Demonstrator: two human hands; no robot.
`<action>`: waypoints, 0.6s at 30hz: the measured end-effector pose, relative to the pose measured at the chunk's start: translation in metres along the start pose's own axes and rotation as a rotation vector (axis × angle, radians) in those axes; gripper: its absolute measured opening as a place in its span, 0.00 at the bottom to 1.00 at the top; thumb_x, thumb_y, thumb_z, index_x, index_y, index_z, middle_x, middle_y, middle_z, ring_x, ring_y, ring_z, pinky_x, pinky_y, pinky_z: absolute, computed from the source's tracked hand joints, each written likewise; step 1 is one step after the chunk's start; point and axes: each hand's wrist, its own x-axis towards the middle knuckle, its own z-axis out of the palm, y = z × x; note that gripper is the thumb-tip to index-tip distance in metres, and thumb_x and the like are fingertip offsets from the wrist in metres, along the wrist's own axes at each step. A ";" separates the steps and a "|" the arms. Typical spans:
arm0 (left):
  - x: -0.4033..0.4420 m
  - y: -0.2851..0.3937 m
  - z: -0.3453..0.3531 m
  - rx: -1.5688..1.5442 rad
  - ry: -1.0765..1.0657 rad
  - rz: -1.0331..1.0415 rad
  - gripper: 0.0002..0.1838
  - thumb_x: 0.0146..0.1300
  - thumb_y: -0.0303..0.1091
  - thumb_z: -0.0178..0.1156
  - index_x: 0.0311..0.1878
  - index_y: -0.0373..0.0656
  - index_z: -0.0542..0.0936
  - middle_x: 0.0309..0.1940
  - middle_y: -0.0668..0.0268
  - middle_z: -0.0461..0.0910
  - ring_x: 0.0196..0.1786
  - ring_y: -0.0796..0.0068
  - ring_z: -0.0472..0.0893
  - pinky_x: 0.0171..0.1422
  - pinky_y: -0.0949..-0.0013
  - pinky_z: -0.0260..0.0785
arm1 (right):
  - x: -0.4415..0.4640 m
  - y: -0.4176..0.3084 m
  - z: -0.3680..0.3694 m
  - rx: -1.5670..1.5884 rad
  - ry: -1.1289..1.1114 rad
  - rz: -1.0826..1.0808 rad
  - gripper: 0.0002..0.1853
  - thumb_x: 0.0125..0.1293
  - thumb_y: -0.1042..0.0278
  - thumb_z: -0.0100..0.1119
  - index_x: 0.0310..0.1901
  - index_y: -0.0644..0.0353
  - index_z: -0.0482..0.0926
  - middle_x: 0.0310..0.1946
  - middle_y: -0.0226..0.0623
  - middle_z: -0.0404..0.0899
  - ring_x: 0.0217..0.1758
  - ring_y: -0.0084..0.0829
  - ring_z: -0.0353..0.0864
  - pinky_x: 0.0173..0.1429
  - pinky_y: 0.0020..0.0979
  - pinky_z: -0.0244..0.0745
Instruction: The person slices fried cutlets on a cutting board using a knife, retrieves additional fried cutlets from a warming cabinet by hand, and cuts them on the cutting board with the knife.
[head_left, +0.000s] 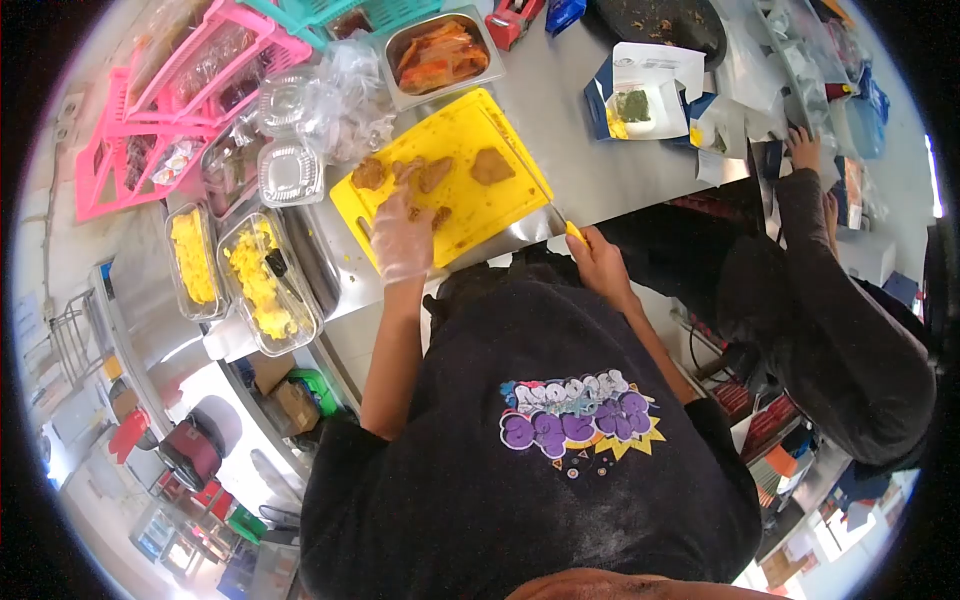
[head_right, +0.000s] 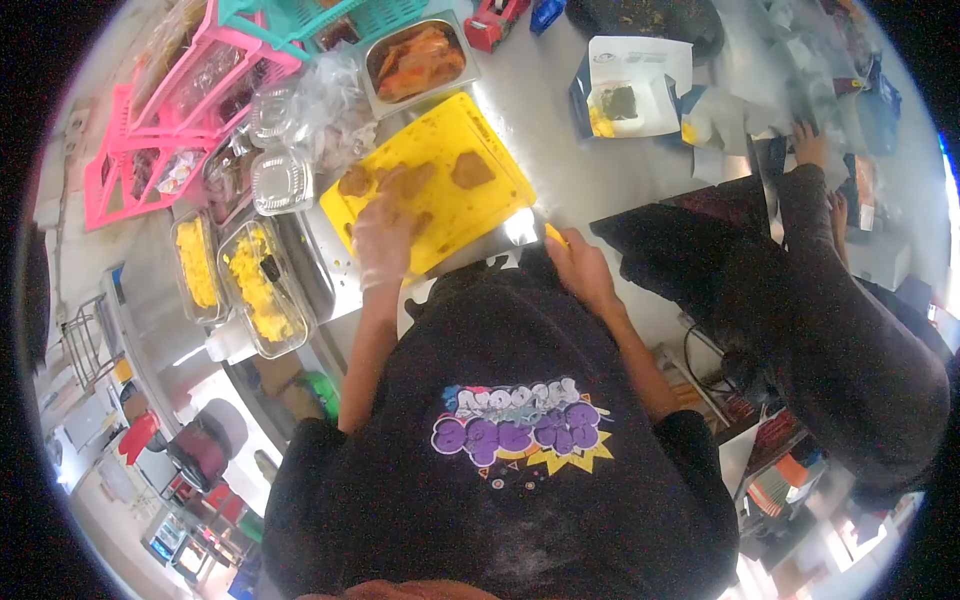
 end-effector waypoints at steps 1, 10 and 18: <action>-0.012 0.000 -0.012 0.069 -0.033 -0.094 0.29 0.58 0.36 0.73 0.63 0.42 0.80 0.54 0.45 0.82 0.60 0.44 0.80 0.60 0.48 0.77 | 0.000 -0.001 -0.001 0.002 -0.001 0.006 0.23 0.79 0.47 0.54 0.56 0.62 0.79 0.38 0.63 0.85 0.46 0.64 0.85 0.47 0.53 0.77; -0.041 -0.042 0.028 -0.026 0.101 -0.059 0.30 0.57 0.33 0.74 0.63 0.36 0.78 0.51 0.44 0.81 0.54 0.43 0.83 0.58 0.47 0.78 | 0.001 -0.012 0.000 -0.007 -0.003 -0.055 0.22 0.79 0.48 0.56 0.56 0.62 0.79 0.40 0.60 0.86 0.46 0.63 0.85 0.49 0.53 0.78; 0.003 -0.029 0.027 -0.507 0.363 -0.617 0.23 0.57 0.31 0.76 0.54 0.32 0.82 0.41 0.52 0.87 0.46 0.59 0.88 0.53 0.63 0.80 | 0.004 -0.021 0.013 -0.071 0.017 -0.093 0.21 0.78 0.50 0.57 0.56 0.61 0.79 0.40 0.58 0.86 0.48 0.62 0.86 0.50 0.52 0.79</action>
